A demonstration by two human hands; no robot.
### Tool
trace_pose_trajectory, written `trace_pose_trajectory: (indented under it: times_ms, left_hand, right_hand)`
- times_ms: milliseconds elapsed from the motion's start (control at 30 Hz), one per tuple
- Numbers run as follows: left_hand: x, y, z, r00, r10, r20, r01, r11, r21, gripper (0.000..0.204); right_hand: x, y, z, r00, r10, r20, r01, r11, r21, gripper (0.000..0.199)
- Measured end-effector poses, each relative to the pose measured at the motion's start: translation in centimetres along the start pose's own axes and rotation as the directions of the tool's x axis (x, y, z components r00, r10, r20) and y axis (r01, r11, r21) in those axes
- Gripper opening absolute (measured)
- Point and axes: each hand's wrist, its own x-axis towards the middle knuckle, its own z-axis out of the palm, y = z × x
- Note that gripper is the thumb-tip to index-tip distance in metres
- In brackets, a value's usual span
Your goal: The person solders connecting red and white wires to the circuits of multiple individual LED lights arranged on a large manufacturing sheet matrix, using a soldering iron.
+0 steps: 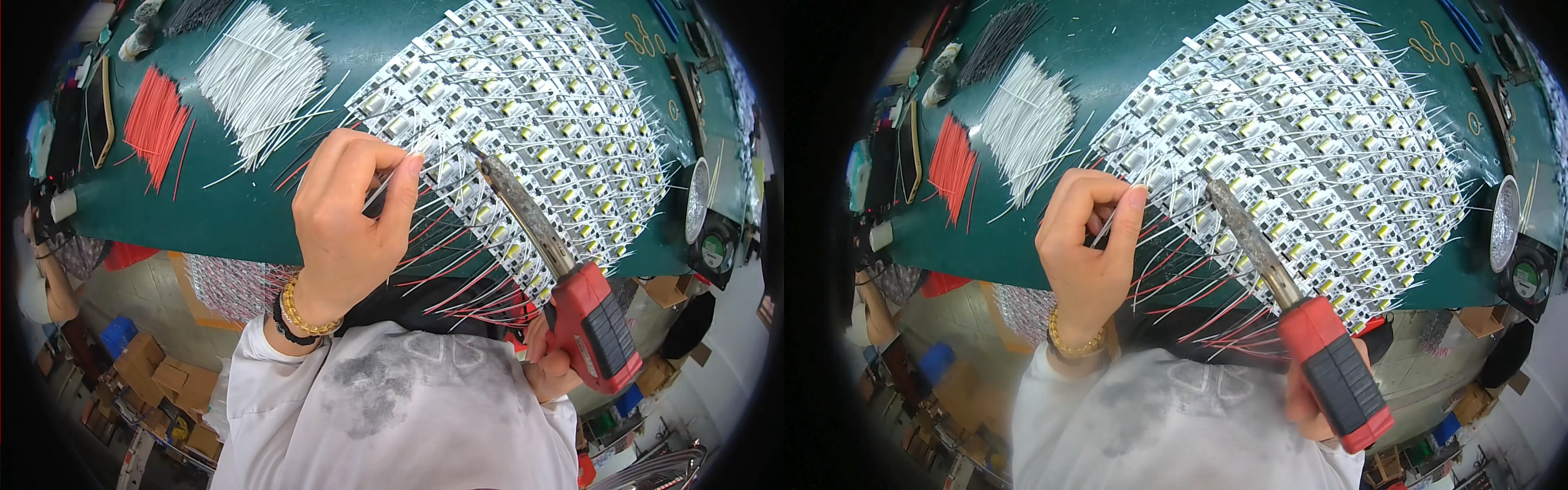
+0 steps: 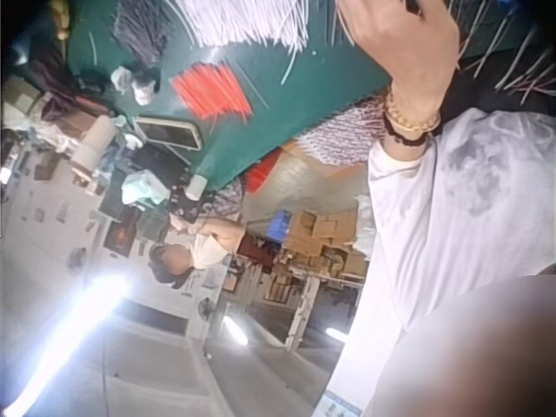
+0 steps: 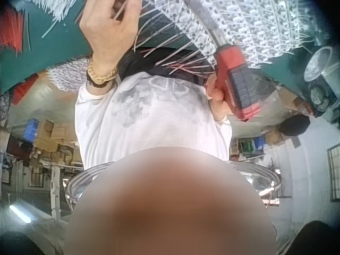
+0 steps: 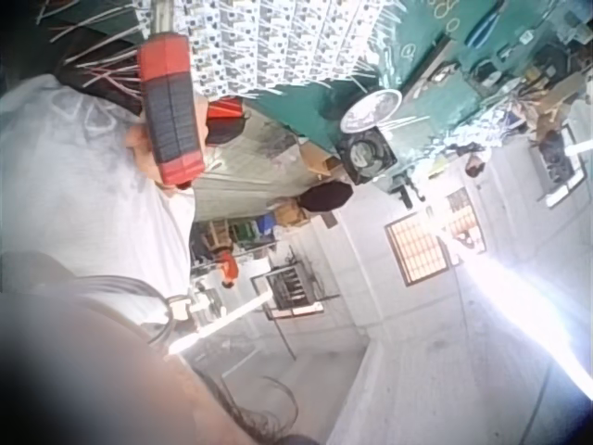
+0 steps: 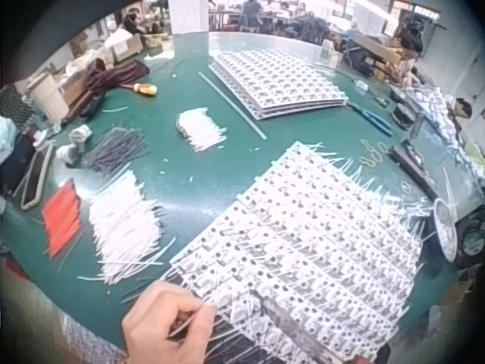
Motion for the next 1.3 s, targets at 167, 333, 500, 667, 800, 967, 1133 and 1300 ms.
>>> trace_pose_trajectory:
  times_ms: [167, 333, 500, 667, 800, 967, 1133, 1300]
  left_hand:
    - [0.0, 0.6, 0.2, 1.000, -0.009, 0.008, 0.009, 1.000, 0.007, 0.011]
    - [-0.5, 0.2, -0.4, 0.996, 0.054, -0.076, -0.054, 0.998, -0.007, 0.012]
    - [-0.8, 2.8, -0.2, 0.988, 0.092, 0.126, -0.086, 0.995, -0.049, 0.014]
    - [-1.0, 2.7, 0.8, 0.971, 0.080, 0.224, -0.085, 0.996, 0.012, 0.012]
    - [-1.0, 2.9, 0.9, 0.963, 0.078, 0.258, -0.093, 0.995, 0.047, 0.011]
    - [-1.2, 2.4, 1.2, 0.968, 0.088, 0.236, -0.097, 0.995, 0.025, 0.015]
    - [-0.7, 2.4, 0.8, 0.959, 0.076, 0.272, -0.084, 0.996, 0.017, 0.015]
    - [-0.2, 2.6, 0.4, 0.942, 0.040, 0.333, -0.053, 0.998, 0.028, 0.011]
  right_hand:
    - [-1.6, 3.1, -2.9, 0.980, -0.191, 0.048, 0.197, 0.951, -0.238, 0.021]
    - [-0.9, 0.9, -1.1, 0.966, 0.145, -0.215, -0.103, 0.975, 0.195, 0.016]
    - [-0.1, 0.3, -2.2, 0.943, -0.304, 0.133, 0.268, 0.934, 0.234, 0.082]
    - [0.3, 1.2, -2.7, 0.899, -0.358, 0.251, 0.302, 0.924, 0.236, 0.082]
    - [-0.8, 1.9, -2.3, 0.938, -0.302, 0.167, 0.236, 0.914, 0.329, 0.052]
    - [-1.4, 1.7, -1.1, 0.989, -0.147, -0.029, 0.150, 0.970, 0.189, 0.049]
    - [-1.1, 1.3, -0.6, 0.992, -0.125, -0.016, 0.125, 0.969, 0.215, 0.060]
    - [-1.9, 2.9, -1.4, 0.990, -0.134, -0.038, 0.138, 0.973, 0.182, 0.044]
